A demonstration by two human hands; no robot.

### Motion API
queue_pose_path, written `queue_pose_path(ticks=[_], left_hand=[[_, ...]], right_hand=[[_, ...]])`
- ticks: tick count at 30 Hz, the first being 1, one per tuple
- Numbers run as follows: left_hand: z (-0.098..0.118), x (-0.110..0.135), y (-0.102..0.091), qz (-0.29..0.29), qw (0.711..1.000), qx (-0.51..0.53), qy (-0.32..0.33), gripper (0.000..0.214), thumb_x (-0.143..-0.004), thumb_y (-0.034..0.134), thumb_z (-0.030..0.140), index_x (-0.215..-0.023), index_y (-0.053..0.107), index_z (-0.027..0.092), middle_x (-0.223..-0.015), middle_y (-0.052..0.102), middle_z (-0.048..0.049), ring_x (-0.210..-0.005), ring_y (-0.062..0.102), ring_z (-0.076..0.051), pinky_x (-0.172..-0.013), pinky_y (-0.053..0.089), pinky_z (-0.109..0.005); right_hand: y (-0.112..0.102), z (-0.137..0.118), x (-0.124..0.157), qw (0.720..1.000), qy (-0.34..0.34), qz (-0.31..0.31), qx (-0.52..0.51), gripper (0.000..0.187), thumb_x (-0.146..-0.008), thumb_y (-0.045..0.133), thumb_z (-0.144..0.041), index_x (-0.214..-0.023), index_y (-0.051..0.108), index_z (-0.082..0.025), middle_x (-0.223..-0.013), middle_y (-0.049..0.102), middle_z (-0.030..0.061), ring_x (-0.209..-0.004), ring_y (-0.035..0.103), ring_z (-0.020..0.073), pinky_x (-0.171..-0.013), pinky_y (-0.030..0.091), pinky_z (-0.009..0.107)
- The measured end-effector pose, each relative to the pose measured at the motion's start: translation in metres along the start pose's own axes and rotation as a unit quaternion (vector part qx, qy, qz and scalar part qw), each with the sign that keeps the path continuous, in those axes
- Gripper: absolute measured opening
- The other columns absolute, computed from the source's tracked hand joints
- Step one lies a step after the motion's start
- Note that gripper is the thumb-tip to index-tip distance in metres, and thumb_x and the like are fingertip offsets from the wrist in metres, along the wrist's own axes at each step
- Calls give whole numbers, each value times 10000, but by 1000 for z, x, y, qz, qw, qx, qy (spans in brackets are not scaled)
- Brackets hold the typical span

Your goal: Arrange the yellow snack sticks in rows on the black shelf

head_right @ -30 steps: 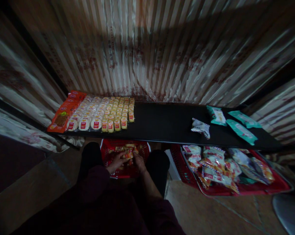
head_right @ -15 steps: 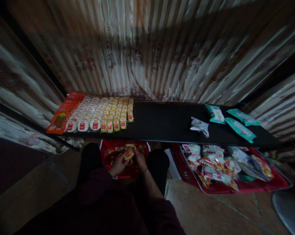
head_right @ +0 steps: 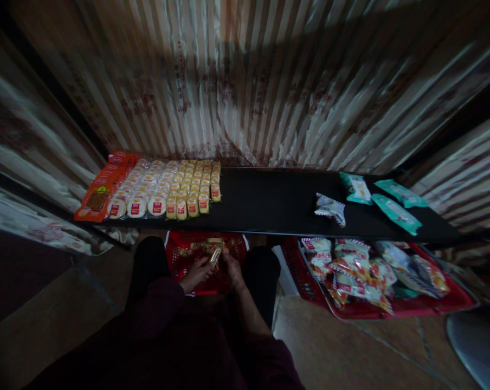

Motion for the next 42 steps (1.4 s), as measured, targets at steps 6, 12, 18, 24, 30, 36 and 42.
queue_pose_path(ticks=[6, 12, 18, 24, 30, 36, 42], left_hand=[[-7, 1, 2, -10, 998, 37, -52, 303, -765, 623, 337, -997, 629, 143, -734, 681, -35, -632, 611, -128, -622, 417, -229], [-12, 5, -1, 11, 996, 63, -70, 392, -768, 615, 266, -1137, 590, 137, -869, 703, -62, -651, 625, -120, -627, 440, -224], [-11, 4, -3, 21, 996, 70, -59, 450, -772, 608, 246, -1212, 572, 157, -889, 709, -56, -662, 621, -110, -607, 432, -198], [-10, 2, -8, 63, 991, 96, -65, 461, -817, 512, 172, -1277, 525, 168, -910, 713, -42, -593, 604, -87, -560, 445, -183], [-15, 2, -8, 66, 976, 184, -91, 412, -822, 481, 171, -1227, 544, 138, -886, 713, -72, -628, 647, -109, -608, 485, -206], [-18, 3, -5, 57, 949, 289, -115, 412, -800, 455, 124, -1207, 516, 147, -909, 702, -78, -656, 656, -133, -668, 484, -262], [-15, 7, 2, 37, 919, 370, -128, 327, -781, 443, 101, -1078, 562, 168, -825, 697, -37, -666, 641, -127, -662, 458, -241]], right_hand=[[-1, 8, 3, 999, 24, 14, -46, 477, -469, 810, -438, -856, 689, -188, -742, 729, 24, -679, 659, 182, -633, 486, 276], [-1, 8, 8, 999, 10, 22, -48, 413, -467, 821, -389, -805, 687, -194, -720, 716, 7, -642, 638, 154, -632, 485, 267], [-3, 10, 7, 998, 10, 36, -59, 432, -435, 837, -407, -782, 693, -194, -689, 709, -1, -599, 617, 140, -588, 470, 251], [-3, 7, 7, 998, -5, 49, -46, 490, -401, 833, -462, -789, 699, -193, -700, 720, 22, -627, 638, 174, -605, 482, 281], [4, -1, 9, 998, -44, 28, -27, 512, -446, 821, -479, -859, 707, -199, -776, 737, 31, -700, 656, 188, -664, 507, 303], [7, -8, 10, 997, -70, 36, 10, 481, -493, 796, -483, -878, 713, -207, -874, 734, 46, -800, 659, 207, -744, 515, 326], [18, -19, 15, 994, -95, 25, 45, 449, -527, 769, -519, -858, 714, -221, -882, 732, 57, -833, 650, 219, -793, 504, 346]])
Point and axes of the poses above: each hand's wrist, its own x-axis away from the middle knuckle, its own y-axis out of the palm, z = x × y, the point moved 9 cm from there along -x, towards the middle knuckle
